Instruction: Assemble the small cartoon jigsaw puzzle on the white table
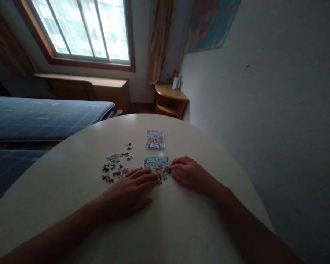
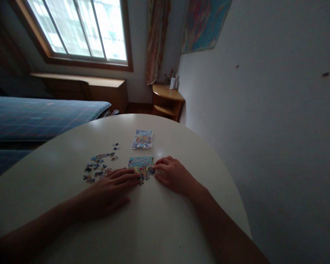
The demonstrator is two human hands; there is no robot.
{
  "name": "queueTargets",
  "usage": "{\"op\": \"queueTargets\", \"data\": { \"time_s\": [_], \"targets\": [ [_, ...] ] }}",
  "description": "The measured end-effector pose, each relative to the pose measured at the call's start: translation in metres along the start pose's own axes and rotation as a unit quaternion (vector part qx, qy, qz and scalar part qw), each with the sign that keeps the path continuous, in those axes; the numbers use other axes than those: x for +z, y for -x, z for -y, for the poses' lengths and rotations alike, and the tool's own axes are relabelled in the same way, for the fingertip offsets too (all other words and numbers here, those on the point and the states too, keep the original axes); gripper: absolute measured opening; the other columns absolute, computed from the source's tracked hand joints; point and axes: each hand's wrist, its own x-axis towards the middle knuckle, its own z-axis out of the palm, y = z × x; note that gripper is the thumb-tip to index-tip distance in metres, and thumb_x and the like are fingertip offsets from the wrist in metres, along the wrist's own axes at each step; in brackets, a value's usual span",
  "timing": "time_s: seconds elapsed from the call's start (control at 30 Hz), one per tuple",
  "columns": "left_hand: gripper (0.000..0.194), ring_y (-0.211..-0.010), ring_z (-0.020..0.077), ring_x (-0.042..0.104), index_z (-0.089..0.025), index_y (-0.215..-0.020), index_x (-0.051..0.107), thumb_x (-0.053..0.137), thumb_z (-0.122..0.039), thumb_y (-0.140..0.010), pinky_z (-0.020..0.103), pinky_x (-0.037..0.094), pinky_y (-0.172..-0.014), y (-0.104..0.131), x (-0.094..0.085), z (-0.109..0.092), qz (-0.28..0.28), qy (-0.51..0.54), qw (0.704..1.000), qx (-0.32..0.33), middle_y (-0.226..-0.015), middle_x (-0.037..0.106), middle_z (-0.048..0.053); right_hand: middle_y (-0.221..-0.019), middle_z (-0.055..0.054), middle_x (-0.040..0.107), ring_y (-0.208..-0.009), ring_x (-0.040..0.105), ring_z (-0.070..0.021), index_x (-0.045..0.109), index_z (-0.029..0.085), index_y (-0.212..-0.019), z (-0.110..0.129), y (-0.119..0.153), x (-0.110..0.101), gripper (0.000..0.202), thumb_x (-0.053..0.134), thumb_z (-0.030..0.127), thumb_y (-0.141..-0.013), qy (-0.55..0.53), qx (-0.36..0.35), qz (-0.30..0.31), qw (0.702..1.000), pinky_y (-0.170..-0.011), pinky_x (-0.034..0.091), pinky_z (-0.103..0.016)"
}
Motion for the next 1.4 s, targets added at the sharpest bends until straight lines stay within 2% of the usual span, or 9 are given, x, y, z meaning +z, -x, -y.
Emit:
{"op": "queueTargets", "data": {
  "time_s": [0.23, 0.47, 0.83, 1.4],
  "targets": [
    [0.046, -0.139, 0.0276, 0.040, -0.025, -0.140, 0.048, 0.053, -0.030, -0.095, 0.048, 0.033, -0.116, -0.0010, -0.0019, -0.0019, -0.002, 0.000, 1.000, 0.002, -0.150, 0.047, 0.004, -0.109, -0.008, 0.069, -0.104, 0.060, -0.0221, 0.069, 0.022, -0.109, 0.0005, -0.0006, 0.0015, 0.021, 0.064, 0.023, -0.089, -0.001, -0.010, 0.018, 1.000, -0.096, 0.048, -0.040],
    [0.047, -0.138, 0.0269, 0.040, -0.024, -0.143, 0.044, 0.050, -0.028, -0.096, 0.048, 0.033, -0.115, -0.0011, 0.0036, 0.0005, -0.011, -0.001, 1.000, 0.001, -0.149, 0.048, 0.005, -0.109, -0.008, 0.069, -0.105, 0.060, -0.0221, 0.069, 0.022, -0.110, -0.0025, 0.0008, 0.0021, 0.021, 0.063, 0.023, -0.089, -0.006, -0.017, 0.015, 1.000, -0.096, 0.049, -0.040],
    [0.044, -0.137, 0.0297, 0.041, -0.027, -0.139, 0.049, 0.052, -0.032, -0.095, 0.051, 0.034, -0.113, -0.0014, -0.0004, -0.0029, -0.011, -0.006, 1.000, -0.002, -0.149, 0.046, 0.006, -0.112, -0.009, 0.069, -0.105, 0.061, -0.0219, 0.068, 0.023, -0.114, 0.0005, 0.0001, 0.0024, 0.025, 0.062, 0.022, -0.090, -0.018, -0.023, 0.015, 0.999, -0.096, 0.050, -0.041],
    [0.045, -0.135, 0.0272, 0.043, -0.024, -0.141, 0.045, 0.049, -0.026, -0.096, 0.047, 0.034, -0.114, -0.0020, 0.0013, -0.0031, -0.018, -0.009, 1.000, -0.006, -0.149, 0.047, 0.007, -0.111, -0.010, 0.069, -0.105, 0.063, -0.0222, 0.069, 0.023, -0.114, 0.0045, -0.0013, 0.0008, 0.025, 0.062, 0.022, -0.089, -0.021, -0.019, 0.013, 0.999, -0.096, 0.051, -0.041]
  ]
}}
